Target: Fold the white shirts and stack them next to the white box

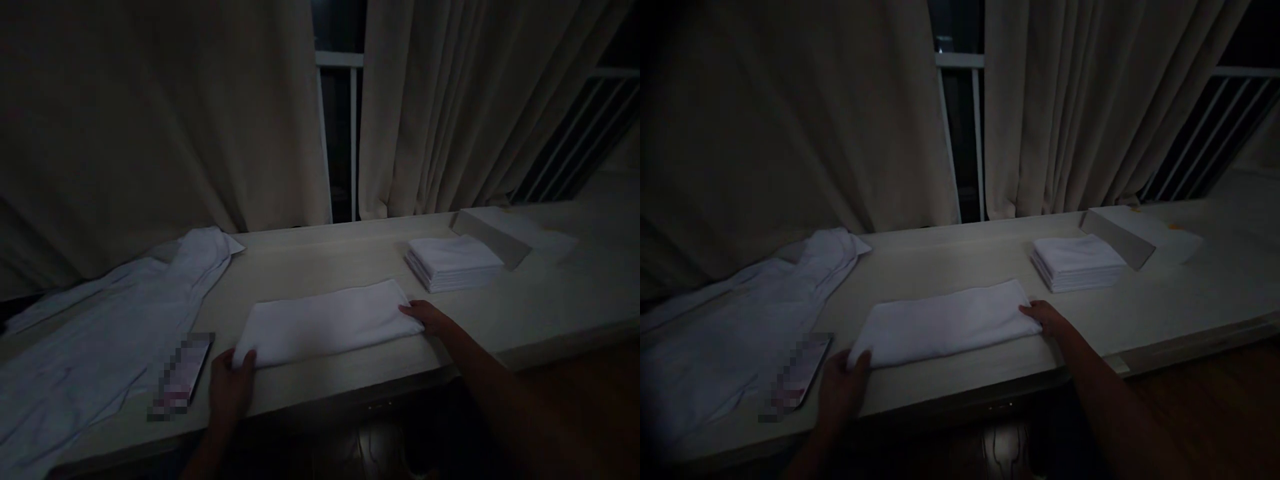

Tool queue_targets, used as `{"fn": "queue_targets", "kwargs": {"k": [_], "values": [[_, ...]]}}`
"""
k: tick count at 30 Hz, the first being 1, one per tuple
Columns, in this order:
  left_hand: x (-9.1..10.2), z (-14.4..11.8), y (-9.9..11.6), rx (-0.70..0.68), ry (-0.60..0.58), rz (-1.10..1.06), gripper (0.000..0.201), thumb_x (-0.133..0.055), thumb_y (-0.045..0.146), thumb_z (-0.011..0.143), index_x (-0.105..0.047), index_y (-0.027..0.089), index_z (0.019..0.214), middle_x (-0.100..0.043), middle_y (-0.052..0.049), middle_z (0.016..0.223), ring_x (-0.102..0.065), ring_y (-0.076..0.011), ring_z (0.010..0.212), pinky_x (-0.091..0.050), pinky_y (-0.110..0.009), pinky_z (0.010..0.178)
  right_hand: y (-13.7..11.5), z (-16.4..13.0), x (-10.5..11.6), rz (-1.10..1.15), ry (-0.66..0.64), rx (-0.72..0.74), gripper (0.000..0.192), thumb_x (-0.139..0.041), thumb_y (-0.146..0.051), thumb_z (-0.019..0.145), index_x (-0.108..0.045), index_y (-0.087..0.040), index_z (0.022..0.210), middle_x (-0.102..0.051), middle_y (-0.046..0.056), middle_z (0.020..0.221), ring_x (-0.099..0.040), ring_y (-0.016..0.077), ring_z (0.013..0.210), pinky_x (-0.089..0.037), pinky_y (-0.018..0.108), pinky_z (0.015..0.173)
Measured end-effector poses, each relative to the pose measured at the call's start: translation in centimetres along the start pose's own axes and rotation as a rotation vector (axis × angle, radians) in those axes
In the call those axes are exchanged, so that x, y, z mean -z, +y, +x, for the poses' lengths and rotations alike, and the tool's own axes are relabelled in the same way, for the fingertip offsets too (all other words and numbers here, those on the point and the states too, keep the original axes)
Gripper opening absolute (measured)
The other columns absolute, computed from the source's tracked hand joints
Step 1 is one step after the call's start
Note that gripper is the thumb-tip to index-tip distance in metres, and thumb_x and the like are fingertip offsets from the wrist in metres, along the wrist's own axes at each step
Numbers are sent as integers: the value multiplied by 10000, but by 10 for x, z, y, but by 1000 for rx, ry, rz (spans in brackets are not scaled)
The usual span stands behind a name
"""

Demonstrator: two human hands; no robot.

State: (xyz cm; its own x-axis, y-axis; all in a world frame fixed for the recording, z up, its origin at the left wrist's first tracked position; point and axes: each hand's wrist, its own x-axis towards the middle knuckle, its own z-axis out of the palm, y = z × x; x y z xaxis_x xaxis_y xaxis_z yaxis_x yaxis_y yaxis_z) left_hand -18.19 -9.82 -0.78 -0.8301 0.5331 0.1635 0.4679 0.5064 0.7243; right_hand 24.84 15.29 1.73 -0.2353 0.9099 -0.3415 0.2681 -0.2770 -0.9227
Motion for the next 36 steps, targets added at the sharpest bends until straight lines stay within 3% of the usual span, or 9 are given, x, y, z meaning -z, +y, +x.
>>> {"fn": "queue_targets", "kwargs": {"k": [3, 5, 9, 11, 16, 26, 36], "values": [[-4, -1, -6, -7, 47, -75, 603, -558, 573, 757, -510, 162, 1195, -614, -104, 1105, -599, -228, 927, -482, -368, 841, -1, -5, -2, 36, -119, -53, 298, -707, -436, 720, -670, -150, 797, -725, 148, 855, -683, 243, 703, -536, 332, 610], [-5, 1, -8, -19, 69, -97, 539, -550, 538, 776, -521, 168, 1166, -621, -90, 1046, -601, -214, 875, -485, -350, 801, 1, -8, -3, 26, -103, -64, 323, -685, -478, 730, -663, -162, 792, -719, 133, 820, -665, 226, 652, -511, 311, 563], [-5, 2, -12, -26, 84, -103, 442, -537, 490, 801, -529, 178, 1114, -626, -69, 959, -606, -203, 814, -481, -331, 751, 12, -24, -6, -96, 287, 122, 429, -709, -521, 681, -662, -160, 909, -708, 104, 787, -650, 224, 662, -473, 293, 550], [-6, 2, -13, -34, 78, -96, 413, -541, 474, 802, -532, 190, 1102, -629, -65, 961, -608, -206, 835, -474, -330, 761, 19, -34, -8, -129, 407, 258, 525, -708, -531, 672, -639, -159, 1036, -706, 82, 801, -652, 221, 698, -478, 293, 584], [-7, 3, -14, -29, 74, -63, 404, -540, 470, 808, -525, 200, 1108, -626, -62, 945, -600, -208, 808, -460, -335, 746, 31, -41, -13, -145, 430, 343, 619, -685, -519, 668, -578, -149, 1152, -697, 80, 821, -654, 224, 706, -491, 308, 601], [-14, 4, -13, -79, 45, 111, 426, -478, 474, 847, -492, 179, 1155, -621, -102, 985, -596, -226, 805, -452, -345, 731, 44, -17, -5, -326, 561, 310, 404, -616, -342, 696, -608, -169, 1062, -694, 86, 891, -665, 227, 805, -495, 331, 728], [-12, 2, -5, -80, 11, 188, 425, -433, 470, 859, -500, 186, 1168, -632, -124, 1039, -609, -258, 819, -463, -382, 761, 45, -15, -3, -393, 582, 284, 400, -557, -264, 712, -587, -165, 1099, -680, 66, 864, -645, 214, 785, -471, 297, 706]]}}
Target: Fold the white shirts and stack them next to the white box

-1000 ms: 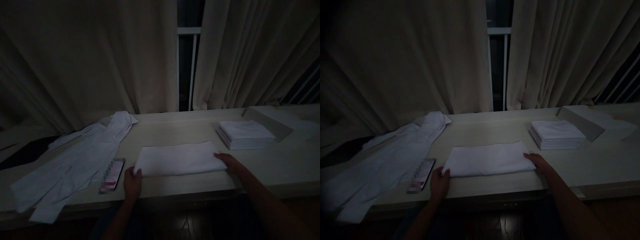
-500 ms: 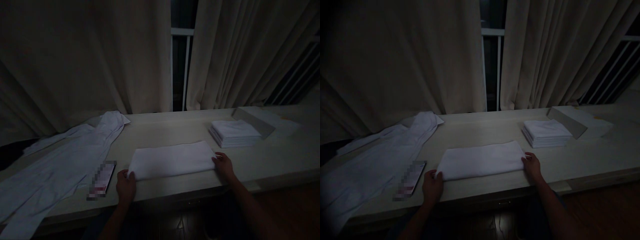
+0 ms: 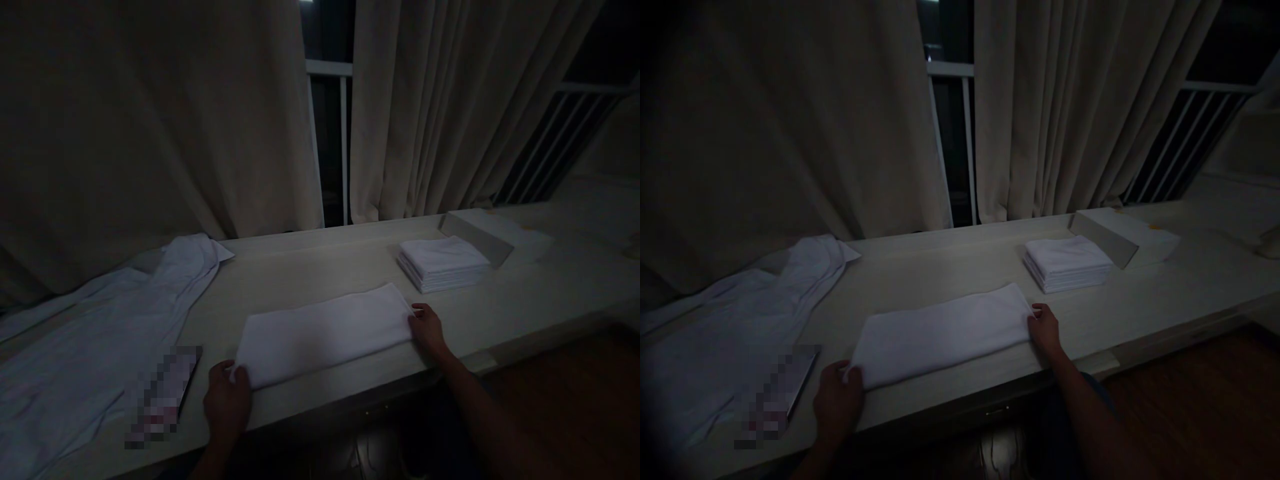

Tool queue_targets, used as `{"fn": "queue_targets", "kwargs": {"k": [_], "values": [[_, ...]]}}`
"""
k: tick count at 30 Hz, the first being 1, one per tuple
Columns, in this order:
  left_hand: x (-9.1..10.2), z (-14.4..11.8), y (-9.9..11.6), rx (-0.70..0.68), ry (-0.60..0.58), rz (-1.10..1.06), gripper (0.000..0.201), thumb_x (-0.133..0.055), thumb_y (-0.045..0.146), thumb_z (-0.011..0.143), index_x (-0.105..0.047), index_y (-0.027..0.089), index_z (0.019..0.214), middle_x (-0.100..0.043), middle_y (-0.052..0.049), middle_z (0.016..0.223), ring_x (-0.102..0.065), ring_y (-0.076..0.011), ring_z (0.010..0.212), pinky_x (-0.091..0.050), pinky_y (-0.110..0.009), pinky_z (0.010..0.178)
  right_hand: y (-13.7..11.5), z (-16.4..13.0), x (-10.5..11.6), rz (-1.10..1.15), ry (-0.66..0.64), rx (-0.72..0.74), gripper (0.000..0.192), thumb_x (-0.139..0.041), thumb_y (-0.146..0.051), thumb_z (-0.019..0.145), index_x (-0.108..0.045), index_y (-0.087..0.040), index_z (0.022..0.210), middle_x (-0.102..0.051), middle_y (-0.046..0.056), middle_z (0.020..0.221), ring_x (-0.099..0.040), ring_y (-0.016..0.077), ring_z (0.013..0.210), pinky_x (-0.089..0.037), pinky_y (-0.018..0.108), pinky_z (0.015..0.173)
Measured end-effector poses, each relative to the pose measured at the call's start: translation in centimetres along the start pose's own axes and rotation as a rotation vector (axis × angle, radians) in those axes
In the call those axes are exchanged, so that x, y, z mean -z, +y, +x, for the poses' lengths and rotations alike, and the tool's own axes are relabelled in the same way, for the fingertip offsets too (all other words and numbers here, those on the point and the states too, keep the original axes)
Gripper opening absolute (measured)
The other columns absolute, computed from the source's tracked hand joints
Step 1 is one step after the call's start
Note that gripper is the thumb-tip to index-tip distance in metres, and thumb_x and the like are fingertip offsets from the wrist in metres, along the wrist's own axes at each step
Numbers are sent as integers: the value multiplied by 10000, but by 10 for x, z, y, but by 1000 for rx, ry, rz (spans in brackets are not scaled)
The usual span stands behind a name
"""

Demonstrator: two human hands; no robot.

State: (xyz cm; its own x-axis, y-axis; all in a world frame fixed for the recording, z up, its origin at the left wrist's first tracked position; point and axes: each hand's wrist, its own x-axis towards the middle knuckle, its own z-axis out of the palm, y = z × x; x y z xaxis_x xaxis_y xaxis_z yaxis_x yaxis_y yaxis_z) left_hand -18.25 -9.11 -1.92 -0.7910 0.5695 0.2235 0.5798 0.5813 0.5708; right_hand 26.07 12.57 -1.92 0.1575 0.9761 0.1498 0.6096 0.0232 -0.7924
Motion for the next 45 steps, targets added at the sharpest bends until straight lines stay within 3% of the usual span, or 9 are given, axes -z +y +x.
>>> {"fn": "queue_targets", "kwargs": {"k": [8, 14, 16, 20, 25, 29, 33, 40, 45], "values": [[-2, 1, -3, -5, 4, 16, 443, -424, 497, 859, -516, 189, 1164, -617, -102, 977, -600, -253, 791, -466, -372, 732, 3, 6, -1, 127, -11, -126, 388, -573, -238, 668, -599, -156, 1046, -674, 50, 819, -636, 193, 717, -464, 272, 629], [3, 1, 2, -7, -2, 34, 456, -418, 510, 857, -542, 175, 1141, -628, -119, 973, -603, -268, 801, -477, -404, 760, 4, 8, 1, 81, -38, -97, 406, -633, -420, 738, -592, -158, 1047, -676, 54, 801, -646, 211, 739, -465, 288, 648], [7, -1, 6, -109, 61, 73, 467, -415, 500, 860, -550, 145, 1131, -623, -149, 997, -601, -294, 893, -469, -435, 836, 4, 8, 1, 69, -32, -68, 405, -620, -431, 757, -592, -154, 1051, -674, 55, 790, -648, 212, 736, -464, 290, 656], [10, -19, 27, -458, 135, 159, 452, -440, 479, 864, -566, 135, 1129, -577, -197, 1200, -480, -329, 1216, -329, -480, 1058, 1, 5, -1, 29, 26, 24, 360, -571, -397, 797, -598, -157, 1065, -674, 60, 830, -644, 206, 768, -460, 290, 705], [-20, -37, 83, -790, -201, 271, 522, -431, 512, 880, -508, 249, 1325, -355, -98, 1521, -222, -308, 1432, -118, -523, 1151, -3, 1, -1, -27, 38, 63, 323, -527, -371, 834, -596, -167, 1076, -666, 71, 884, -636, 206, 809, -448, 287, 732], [-58, -6, 115, -760, -350, 326, 656, -377, 611, 873, -420, 252, 1421, -304, -133, 1544, -204, -356, 1433, -109, -583, 1122, -2, 2, -3, -39, -4, 54, 297, -530, -344, 837, -593, -169, 1068, -664, 62, 871, -634, 205, 812, -444, 283, 734], [-80, 36, 125, -705, -457, 377, 678, -358, 639, 867, -422, 255, 1421, -371, -149, 1508, -295, -373, 1391, -138, -615, 1093, 0, 6, -7, -82, -31, 32, 258, -549, -316, 836, -599, -177, 1047, -667, 56, 872, -632, 198, 817, -437, 278, 742], [-86, 38, 124, -738, -297, 354, 599, -335, 565, 899, -465, 230, 1379, -444, -160, 1446, -398, -300, 1318, -264, -485, 1066, -3, 10, -10, -62, -43, -25, 233, -576, -272, 826, -598, -198, 1047, -677, 63, 888, -635, 203, 828, -434, 275, 731], [-79, 39, 129, -684, -347, 369, 650, -353, 608, 866, -495, 189, 1341, -540, -179, 1332, -490, -314, 1222, -309, -487, 1023, -2, 12, -8, -58, -20, -20, 292, -582, -256, 799, -581, -182, 1082, -661, 47, 819, -628, 200, 782, -429, 274, 716]]}}
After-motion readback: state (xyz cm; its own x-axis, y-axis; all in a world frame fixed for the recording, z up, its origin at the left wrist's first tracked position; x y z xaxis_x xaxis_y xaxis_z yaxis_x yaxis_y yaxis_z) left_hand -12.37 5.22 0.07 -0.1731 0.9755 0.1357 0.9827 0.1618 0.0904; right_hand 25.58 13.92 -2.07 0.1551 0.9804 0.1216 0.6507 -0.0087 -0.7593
